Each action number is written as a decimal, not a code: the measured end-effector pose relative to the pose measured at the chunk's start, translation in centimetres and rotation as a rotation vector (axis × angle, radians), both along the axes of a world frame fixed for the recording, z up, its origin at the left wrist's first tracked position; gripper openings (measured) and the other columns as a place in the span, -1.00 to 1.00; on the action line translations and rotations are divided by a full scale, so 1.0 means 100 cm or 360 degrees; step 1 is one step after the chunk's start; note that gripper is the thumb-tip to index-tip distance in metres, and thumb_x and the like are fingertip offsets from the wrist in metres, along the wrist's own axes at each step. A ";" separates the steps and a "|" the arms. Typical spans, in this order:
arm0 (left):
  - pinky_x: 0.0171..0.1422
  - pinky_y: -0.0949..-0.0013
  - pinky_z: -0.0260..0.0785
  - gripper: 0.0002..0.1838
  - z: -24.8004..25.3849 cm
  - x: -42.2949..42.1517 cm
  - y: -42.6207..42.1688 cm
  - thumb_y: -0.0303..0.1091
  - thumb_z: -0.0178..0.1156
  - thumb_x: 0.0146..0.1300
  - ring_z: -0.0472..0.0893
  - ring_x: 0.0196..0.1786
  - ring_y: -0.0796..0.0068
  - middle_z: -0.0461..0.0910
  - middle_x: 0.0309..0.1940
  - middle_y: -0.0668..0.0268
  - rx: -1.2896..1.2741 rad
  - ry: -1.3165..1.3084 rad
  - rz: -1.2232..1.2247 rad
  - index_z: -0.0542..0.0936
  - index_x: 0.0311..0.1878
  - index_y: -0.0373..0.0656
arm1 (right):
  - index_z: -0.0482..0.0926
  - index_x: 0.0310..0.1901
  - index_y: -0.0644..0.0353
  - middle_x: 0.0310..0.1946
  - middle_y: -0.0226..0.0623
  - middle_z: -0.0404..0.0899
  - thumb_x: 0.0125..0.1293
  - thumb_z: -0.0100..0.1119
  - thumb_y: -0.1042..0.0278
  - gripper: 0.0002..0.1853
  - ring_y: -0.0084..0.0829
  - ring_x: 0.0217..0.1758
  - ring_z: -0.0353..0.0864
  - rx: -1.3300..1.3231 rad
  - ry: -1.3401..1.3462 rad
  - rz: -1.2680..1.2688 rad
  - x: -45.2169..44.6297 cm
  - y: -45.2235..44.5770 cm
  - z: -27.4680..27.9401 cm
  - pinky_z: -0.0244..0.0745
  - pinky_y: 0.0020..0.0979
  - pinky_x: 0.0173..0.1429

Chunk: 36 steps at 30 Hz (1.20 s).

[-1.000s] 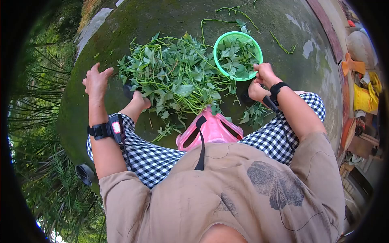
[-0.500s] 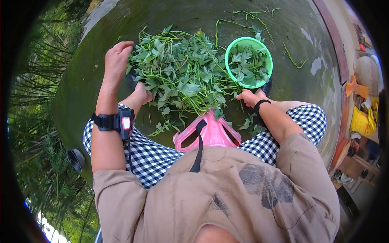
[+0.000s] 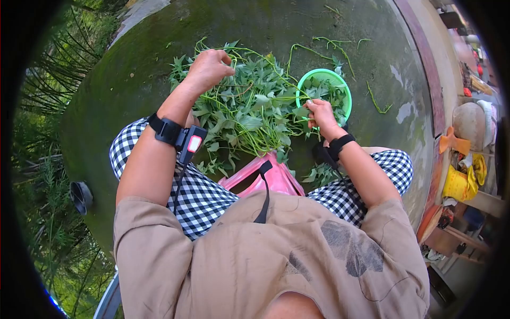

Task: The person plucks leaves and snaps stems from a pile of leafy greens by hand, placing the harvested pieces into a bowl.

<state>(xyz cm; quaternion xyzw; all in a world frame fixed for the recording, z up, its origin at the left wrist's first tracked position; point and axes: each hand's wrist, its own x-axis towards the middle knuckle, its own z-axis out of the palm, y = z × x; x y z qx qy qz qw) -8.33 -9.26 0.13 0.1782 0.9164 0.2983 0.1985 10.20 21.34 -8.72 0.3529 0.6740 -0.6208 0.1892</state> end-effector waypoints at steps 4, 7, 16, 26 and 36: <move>-0.05 0.08 0.49 -0.75 -0.014 0.000 -0.001 -0.33 0.19 0.04 0.67 -0.21 -0.05 0.67 -0.29 -0.05 0.0071 0.0151 0.0022 0.71 -0.27 -0.25 | 0.54 -0.06 0.33 -0.71 -0.52 0.21 0.53 -0.06 0.18 -0.67 -0.50 -0.69 0.26 -0.0640 0.0201 -0.0213 -0.009 -0.002 0.092 0.44 -0.38 -0.47; -0.09 0.04 0.49 -0.79 -0.020 0.012 0.012 -0.40 0.11 0.04 0.65 -0.23 -0.11 0.63 -0.36 -0.14 0.0052 0.0053 0.0017 0.69 -0.39 -0.29 | 0.53 -0.07 0.31 -0.70 -0.50 0.21 0.54 -0.09 0.13 -0.64 -0.40 -0.62 0.33 -0.0970 0.0533 -0.0261 0.008 0.006 0.116 0.36 -0.31 -0.43; -0.12 0.52 0.50 -0.28 0.051 0.098 0.072 -0.53 0.04 0.20 0.57 -0.11 0.70 0.51 0.22 0.28 0.1350 -0.1063 -0.0375 0.29 0.48 0.11 | 0.52 -0.03 0.25 -0.56 -0.40 0.41 0.50 -0.01 0.07 -0.64 -0.34 -0.47 0.48 -0.1072 0.0500 -0.0042 0.036 -0.027 0.106 0.41 -0.30 -0.31; 0.17 0.30 0.45 -0.48 0.041 0.118 0.080 -0.60 0.03 0.19 0.59 0.11 0.35 0.59 0.08 0.18 0.1345 -0.0407 -0.0580 0.49 0.27 -0.14 | 0.45 0.12 0.24 -0.45 -0.40 0.46 0.50 -0.02 0.10 -0.62 -0.31 -0.30 0.61 -0.1187 0.0526 0.0045 0.029 -0.018 0.082 0.56 -0.22 -0.11; 0.27 0.22 0.42 -0.47 0.034 0.106 0.072 -0.65 0.14 0.11 0.54 0.17 0.12 0.48 0.17 0.12 0.0814 0.0369 -0.0839 0.51 0.20 -0.12 | 0.53 -0.01 0.30 -0.54 -0.41 0.46 0.47 0.00 0.27 -0.73 -0.42 -0.48 0.56 -0.0784 0.0645 -0.0035 0.019 -0.012 0.092 0.51 -0.43 -0.29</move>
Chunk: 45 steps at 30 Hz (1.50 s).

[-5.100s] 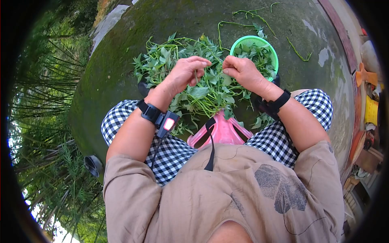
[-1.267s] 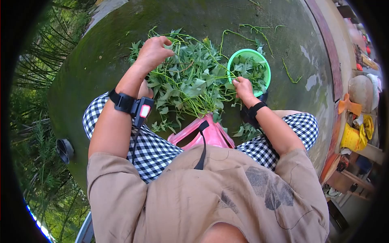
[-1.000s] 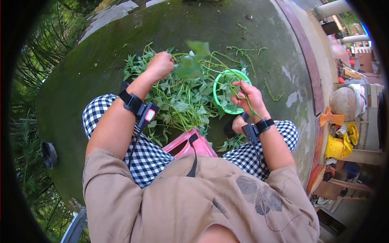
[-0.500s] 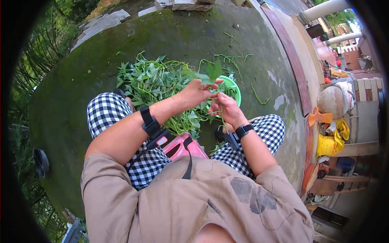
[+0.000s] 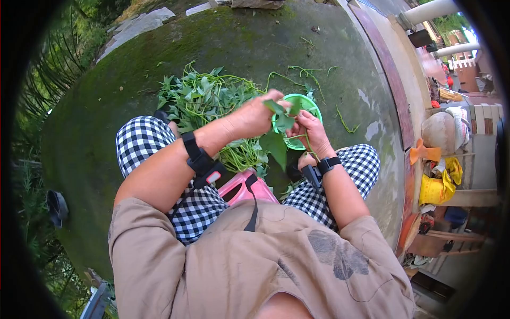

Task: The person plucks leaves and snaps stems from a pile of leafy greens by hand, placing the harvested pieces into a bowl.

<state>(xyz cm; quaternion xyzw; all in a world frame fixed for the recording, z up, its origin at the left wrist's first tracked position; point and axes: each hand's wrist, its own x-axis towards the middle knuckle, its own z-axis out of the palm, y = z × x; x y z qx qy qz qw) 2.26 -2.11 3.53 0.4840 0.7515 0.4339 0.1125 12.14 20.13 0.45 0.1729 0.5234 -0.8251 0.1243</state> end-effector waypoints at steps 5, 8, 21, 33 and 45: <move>0.14 0.16 0.47 -0.51 0.014 -0.080 -0.046 -0.62 0.06 0.07 0.53 0.00 0.12 0.58 -0.06 0.20 -0.0438 0.0481 0.0954 0.64 0.06 0.02 | 0.62 -0.11 0.34 -0.59 -0.48 0.46 0.44 0.05 0.28 -0.72 -0.58 -0.53 0.53 0.0619 0.0058 0.0246 -0.001 -0.003 0.026 0.38 -0.57 -0.40; 0.29 0.22 0.36 -0.49 0.014 -0.074 -0.037 -0.64 0.14 0.04 0.53 0.10 0.21 0.60 0.08 0.33 -0.0207 0.0310 0.0414 0.64 0.08 0.01 | 0.61 -0.12 0.38 -0.60 -0.45 0.47 0.42 0.06 0.25 -0.69 -0.56 -0.51 0.55 0.0534 0.0180 0.0408 -0.002 -0.016 0.049 0.34 -0.57 -0.37; -0.39 0.53 0.15 -0.66 0.052 -0.025 -0.021 -0.17 0.19 0.39 0.31 -0.49 0.73 0.42 -0.60 0.54 0.0185 -0.0492 0.0526 0.65 -0.43 -0.21 | 0.50 0.13 0.39 -0.50 -0.35 0.44 0.51 -0.09 0.00 -0.47 -0.24 -0.34 0.55 -0.0636 0.0466 0.0102 -0.009 0.007 0.079 0.43 -0.32 -0.23; -0.55 0.33 0.14 -0.62 0.074 -0.024 -0.022 -0.26 0.27 0.31 0.28 -0.69 0.43 0.39 -0.71 0.25 0.0524 0.0508 0.1507 0.49 -0.60 -0.23 | 0.50 0.19 0.24 -0.14 -0.30 0.61 0.23 0.27 0.30 -0.51 -0.47 -0.05 0.58 -0.0090 0.0690 0.0201 -0.006 -0.035 0.110 0.44 -0.43 0.13; -0.57 0.59 0.08 -0.79 0.047 -0.067 -0.024 -0.28 0.26 0.32 0.29 -0.63 0.78 0.40 -0.67 0.55 0.0388 -0.0782 0.0842 0.66 -0.31 -0.24 | 0.56 -0.17 0.21 -0.56 -0.47 0.51 0.43 0.13 0.18 -0.76 -0.52 -0.51 0.62 0.0205 0.0285 -0.0146 -0.080 0.017 0.122 0.46 -0.54 -0.41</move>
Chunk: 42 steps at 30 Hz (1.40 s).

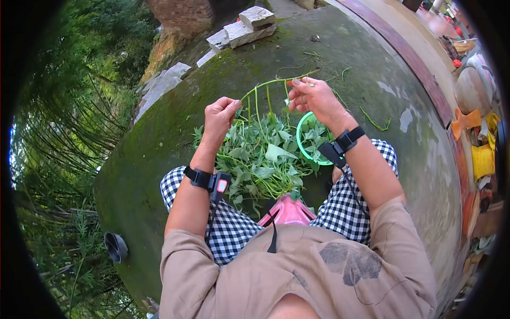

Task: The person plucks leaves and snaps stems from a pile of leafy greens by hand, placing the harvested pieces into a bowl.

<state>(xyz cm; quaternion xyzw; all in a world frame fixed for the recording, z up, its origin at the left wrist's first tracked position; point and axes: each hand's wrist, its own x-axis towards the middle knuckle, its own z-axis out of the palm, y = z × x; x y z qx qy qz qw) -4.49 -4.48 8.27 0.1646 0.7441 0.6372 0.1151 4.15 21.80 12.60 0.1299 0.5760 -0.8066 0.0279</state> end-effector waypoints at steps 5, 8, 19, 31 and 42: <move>-0.59 0.60 0.11 -0.77 -0.016 -0.014 0.002 -0.27 0.16 0.40 0.31 -0.67 0.76 0.44 -0.67 0.52 -0.0061 -0.0154 -0.0106 0.65 -0.27 -0.23 | 0.60 -0.13 0.27 -0.58 -0.46 0.49 0.44 0.11 0.25 -0.77 -0.64 -0.57 0.52 0.0324 0.0105 -0.0114 -0.022 0.009 -0.041 0.39 -0.58 -0.48; -0.56 0.57 0.15 -0.77 -0.012 -0.019 0.003 -0.28 0.13 0.41 0.33 -0.65 0.75 0.44 -0.66 0.52 -0.0023 -0.0249 -0.0231 0.66 -0.24 -0.24 | 0.64 -0.22 0.25 -0.60 -0.45 0.52 0.40 0.15 0.28 -0.80 -0.66 -0.58 0.51 0.0838 0.0339 -0.0086 -0.036 0.027 -0.043 0.38 -0.60 -0.49; -0.54 0.57 0.16 -0.81 -0.024 -0.034 0.003 -0.35 0.16 0.37 0.33 -0.65 0.73 0.45 -0.67 0.49 0.0000 -0.0291 0.0044 0.68 -0.18 -0.28 | 0.67 -0.10 0.28 -0.37 -0.32 0.68 0.40 0.11 0.32 -0.77 -0.56 -0.38 0.64 0.0090 -0.0198 -0.0228 -0.050 0.020 -0.078 0.51 -0.54 -0.27; -0.29 0.46 0.36 -0.84 -0.039 -0.023 0.022 -0.41 0.23 0.27 0.48 -0.42 0.64 0.59 -0.51 0.40 -0.0375 0.0056 -0.0057 0.66 -0.19 -0.32 | 0.66 -0.07 0.24 -0.50 -0.44 0.59 0.42 0.08 0.28 -0.75 -0.53 -0.47 0.57 0.0115 -0.0403 -0.0259 -0.065 0.006 -0.093 0.43 -0.40 -0.30; -0.59 0.62 -0.04 -0.87 -0.031 -0.009 0.034 -0.41 0.20 0.33 0.23 -0.65 0.81 0.37 -0.67 0.58 -0.0070 -0.0425 -0.0169 0.66 -0.24 -0.26 | 0.67 -0.24 0.11 -0.24 -0.04 0.64 0.29 0.07 0.14 -0.74 0.05 -0.15 0.62 0.1975 -0.0020 -0.0470 -0.070 0.012 -0.139 0.51 -0.01 -0.07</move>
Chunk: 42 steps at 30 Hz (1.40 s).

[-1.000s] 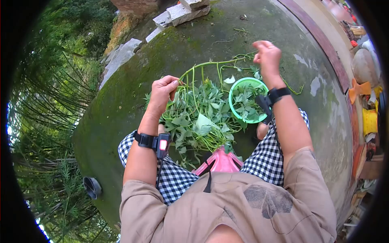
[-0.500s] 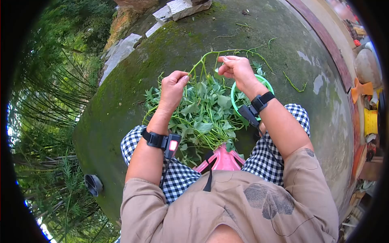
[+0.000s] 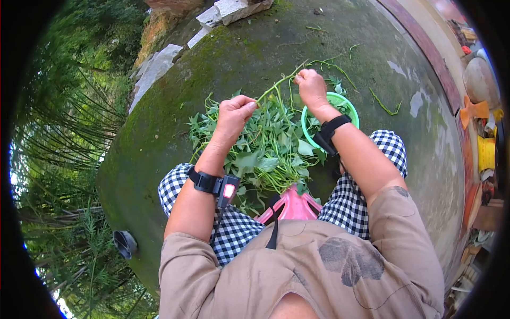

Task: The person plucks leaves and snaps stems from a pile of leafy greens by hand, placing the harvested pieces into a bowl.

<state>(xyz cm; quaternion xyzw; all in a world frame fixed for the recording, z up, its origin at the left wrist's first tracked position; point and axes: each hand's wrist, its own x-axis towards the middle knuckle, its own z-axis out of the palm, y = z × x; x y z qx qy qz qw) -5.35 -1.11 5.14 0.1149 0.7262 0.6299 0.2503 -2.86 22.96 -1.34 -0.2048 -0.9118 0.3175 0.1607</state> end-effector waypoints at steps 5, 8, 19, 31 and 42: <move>-0.59 0.60 -0.04 -0.87 -0.002 0.004 0.005 -0.41 0.21 0.33 0.21 -0.65 0.80 0.37 -0.66 0.57 0.0070 0.0017 -0.0072 0.66 -0.25 -0.27 | 0.68 -0.25 0.17 -0.22 0.00 0.67 0.24 0.07 0.27 -0.77 0.06 -0.10 0.65 0.0003 -0.0361 -0.0229 0.002 -0.016 -0.017 0.53 -0.03 -0.03; -0.59 0.59 -0.04 -0.87 0.011 0.001 -0.002 -0.40 0.21 0.33 0.21 -0.66 0.80 0.37 -0.67 0.56 0.0124 -0.0039 0.0017 0.66 -0.24 -0.28 | 0.65 -0.32 0.25 -0.27 0.03 0.68 0.25 0.04 0.38 -0.80 0.02 -0.20 0.70 -0.0544 -0.0651 -0.0319 -0.007 0.010 -0.050 0.58 -0.11 -0.13; -0.52 0.62 0.08 -0.88 -0.019 -0.011 -0.006 -0.44 0.20 0.32 0.31 -0.56 0.80 0.47 -0.57 0.53 -0.0019 0.0153 0.0243 0.66 -0.25 -0.29 | 0.42 0.00 0.24 -0.25 -0.09 0.62 0.55 -0.23 0.29 -0.74 -0.09 -0.13 0.67 -0.2676 -0.0163 0.0215 0.007 -0.056 0.037 0.54 -0.15 0.03; -0.35 0.40 0.34 -0.86 -0.013 0.003 0.005 -0.42 0.23 0.26 0.47 -0.47 0.59 0.58 -0.55 0.30 -0.0471 0.0748 0.0111 0.66 -0.25 -0.31 | 0.50 -0.02 0.26 -0.39 -0.26 0.60 0.48 0.04 0.12 -0.67 -0.43 -0.54 0.59 -0.2159 -0.0356 0.0210 0.028 -0.062 0.063 0.33 -0.51 -0.54; -0.38 0.48 0.26 -0.87 -0.014 0.009 0.004 -0.44 0.24 0.23 0.38 -0.48 0.70 0.50 -0.59 0.48 -0.0344 0.0582 -0.0016 0.67 -0.26 -0.32 | 0.66 -0.33 0.18 -0.30 0.02 0.63 0.12 0.16 0.13 -0.72 0.09 -0.17 0.60 -0.0311 -0.0241 0.0198 0.014 -0.024 -0.002 0.48 -0.04 -0.11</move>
